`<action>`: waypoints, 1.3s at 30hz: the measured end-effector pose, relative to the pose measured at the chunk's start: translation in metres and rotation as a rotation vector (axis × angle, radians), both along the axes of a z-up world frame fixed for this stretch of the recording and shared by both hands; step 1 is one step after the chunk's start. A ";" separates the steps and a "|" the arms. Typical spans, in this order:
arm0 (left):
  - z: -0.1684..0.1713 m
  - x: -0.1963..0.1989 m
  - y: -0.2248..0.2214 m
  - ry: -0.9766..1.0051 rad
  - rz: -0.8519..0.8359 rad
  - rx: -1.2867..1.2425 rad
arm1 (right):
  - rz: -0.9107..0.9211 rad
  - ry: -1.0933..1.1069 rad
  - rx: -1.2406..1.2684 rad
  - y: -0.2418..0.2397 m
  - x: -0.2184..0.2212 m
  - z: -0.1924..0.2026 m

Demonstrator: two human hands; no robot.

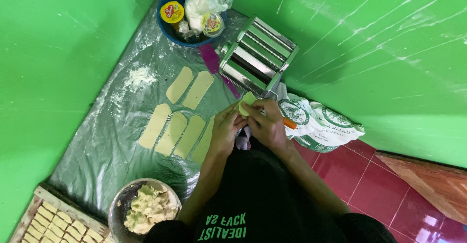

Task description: Flattening dough with a roller, cutting it into strips, and rolling them with filling

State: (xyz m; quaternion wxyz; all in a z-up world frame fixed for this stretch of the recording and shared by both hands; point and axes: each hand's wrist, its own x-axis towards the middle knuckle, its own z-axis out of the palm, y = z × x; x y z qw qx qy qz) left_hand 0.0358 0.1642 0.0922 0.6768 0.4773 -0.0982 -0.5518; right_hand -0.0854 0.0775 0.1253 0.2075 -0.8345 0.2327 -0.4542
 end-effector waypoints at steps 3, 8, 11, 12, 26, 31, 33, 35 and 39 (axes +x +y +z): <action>-0.021 0.001 0.001 -0.008 -0.005 -0.025 | 0.000 0.018 0.002 0.000 0.000 0.005; 0.008 0.004 0.004 -0.032 -0.018 -0.030 | 0.086 0.034 0.047 0.000 -0.003 0.022; 0.020 0.006 0.005 -0.043 -0.016 -0.040 | 0.140 -0.002 0.207 0.000 -0.006 0.028; 0.025 0.007 0.004 -0.012 0.009 -0.047 | 0.144 -0.047 0.351 -0.001 -0.007 0.030; 0.014 0.008 0.005 -0.091 0.055 0.028 | 0.028 -0.481 1.450 -0.012 -0.003 0.001; 0.012 -0.003 0.000 -0.099 0.125 0.035 | -0.109 -0.463 1.273 -0.009 -0.004 0.002; 0.012 -0.008 -0.001 -0.108 0.173 0.051 | -0.099 -0.381 0.897 -0.007 -0.006 0.003; 0.016 -0.013 -0.003 -0.077 0.167 0.016 | -0.119 -0.353 0.739 -0.003 -0.005 0.003; 0.030 -0.020 -0.007 -0.070 0.111 -0.063 | -0.136 -0.252 0.392 0.003 -0.004 0.012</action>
